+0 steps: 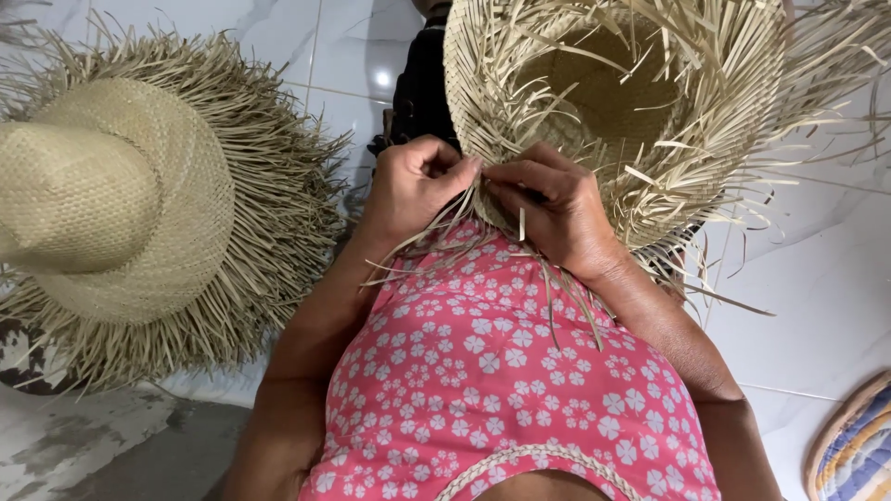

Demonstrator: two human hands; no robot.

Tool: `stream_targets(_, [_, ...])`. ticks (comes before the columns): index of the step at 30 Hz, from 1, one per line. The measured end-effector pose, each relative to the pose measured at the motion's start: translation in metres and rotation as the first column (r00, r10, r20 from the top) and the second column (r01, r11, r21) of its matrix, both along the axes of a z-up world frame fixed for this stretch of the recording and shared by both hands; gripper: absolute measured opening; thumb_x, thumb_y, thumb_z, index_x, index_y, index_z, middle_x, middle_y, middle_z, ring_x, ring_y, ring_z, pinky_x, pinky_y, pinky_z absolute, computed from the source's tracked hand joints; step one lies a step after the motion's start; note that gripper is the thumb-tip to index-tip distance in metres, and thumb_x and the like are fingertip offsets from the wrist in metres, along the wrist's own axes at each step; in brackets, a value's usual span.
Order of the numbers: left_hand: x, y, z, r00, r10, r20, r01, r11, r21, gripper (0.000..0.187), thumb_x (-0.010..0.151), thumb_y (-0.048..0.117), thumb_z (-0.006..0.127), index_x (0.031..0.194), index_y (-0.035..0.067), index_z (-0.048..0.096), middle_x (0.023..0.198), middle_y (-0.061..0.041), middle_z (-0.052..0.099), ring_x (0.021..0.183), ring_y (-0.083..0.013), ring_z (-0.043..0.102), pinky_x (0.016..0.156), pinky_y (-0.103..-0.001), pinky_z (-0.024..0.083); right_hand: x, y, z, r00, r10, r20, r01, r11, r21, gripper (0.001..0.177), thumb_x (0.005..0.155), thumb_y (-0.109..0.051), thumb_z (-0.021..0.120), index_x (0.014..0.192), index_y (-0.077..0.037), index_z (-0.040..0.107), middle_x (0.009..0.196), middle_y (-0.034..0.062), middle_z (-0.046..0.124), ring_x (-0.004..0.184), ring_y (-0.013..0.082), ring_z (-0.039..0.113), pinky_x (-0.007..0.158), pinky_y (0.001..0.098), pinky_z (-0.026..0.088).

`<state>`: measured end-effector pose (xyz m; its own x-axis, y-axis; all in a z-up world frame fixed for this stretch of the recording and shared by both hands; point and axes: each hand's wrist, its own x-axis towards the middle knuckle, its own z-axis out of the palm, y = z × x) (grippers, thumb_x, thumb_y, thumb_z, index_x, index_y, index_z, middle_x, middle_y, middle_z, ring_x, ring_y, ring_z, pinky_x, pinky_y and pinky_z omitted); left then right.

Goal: A person is finishing a handmade straw hat by weaving loose straw strands into the brim.

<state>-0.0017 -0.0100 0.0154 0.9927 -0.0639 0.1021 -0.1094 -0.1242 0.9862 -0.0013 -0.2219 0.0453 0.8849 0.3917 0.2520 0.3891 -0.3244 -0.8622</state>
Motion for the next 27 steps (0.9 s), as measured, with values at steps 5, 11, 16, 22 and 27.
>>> stream_targets(5, [-0.012,0.006,0.02,0.998,-0.025,0.056,0.019,0.994,0.109,0.013,0.101,0.014,0.07,0.099,0.003,0.077,0.074,-0.01,0.07,0.069,-0.0087,0.06,0.06,-0.026,0.048,0.0,0.0,0.001,0.999,0.009,-0.042,-0.008,1.0,0.028,0.019,0.095,-0.003,0.074,0.113,-0.007,0.079,0.094,0.015,0.067,0.086,0.0268,0.069,0.078,0.038,0.053])
stream_targets(11, [-0.011,0.01,-0.048,0.978,0.084,-0.192,-0.116,0.98,-0.162,0.024,0.1,0.027,0.073,0.107,0.005,0.066,0.077,-0.006,0.067,0.072,-0.0097,0.057,0.066,-0.024,0.048,0.013,0.006,-0.006,0.997,0.038,-0.067,-0.033,0.996,0.081,0.019,0.094,-0.001,0.074,0.113,-0.004,0.077,0.092,0.0166,0.066,0.088,0.0251,0.068,0.079,0.039,0.053])
stream_targets(16, [-0.011,-0.008,-0.001,0.926,-0.009,-0.378,-0.118,0.943,-0.312,0.038,0.093,0.036,0.077,0.066,0.011,0.067,0.057,0.001,0.058,0.059,-0.0045,0.05,0.057,-0.019,0.034,0.024,0.015,-0.009,0.998,0.063,-0.019,-0.061,0.996,0.069,0.019,0.094,-0.002,0.076,0.112,-0.003,0.077,0.093,0.0175,0.066,0.088,0.0298,0.07,0.08,0.0408,0.054])
stream_targets(22, [0.013,-0.01,-0.025,0.957,0.257,-0.136,-0.288,0.902,-0.321,0.017,0.09,0.016,0.08,0.077,0.006,0.077,0.06,0.0,0.063,0.066,-0.0046,0.055,0.062,-0.022,0.047,0.04,0.027,-0.028,0.996,0.068,0.057,-0.07,0.997,0.038,0.016,0.094,-0.002,0.076,0.11,0.001,0.076,0.092,0.0219,0.065,0.089,0.0367,0.071,0.079,0.0435,0.054])
stream_targets(27, [0.051,-0.004,-0.016,0.957,0.274,0.099,-0.248,0.944,-0.217,0.011,0.09,0.01,0.079,0.084,0.001,0.076,0.065,-0.011,0.069,0.064,-0.0142,0.061,0.062,-0.029,0.051,0.063,0.043,-0.038,0.97,-0.049,0.239,0.02,0.993,0.119,0.014,0.095,0.0,0.077,0.109,0.0,0.077,0.093,0.0194,0.068,0.089,0.0361,0.073,0.078,0.0408,0.056])
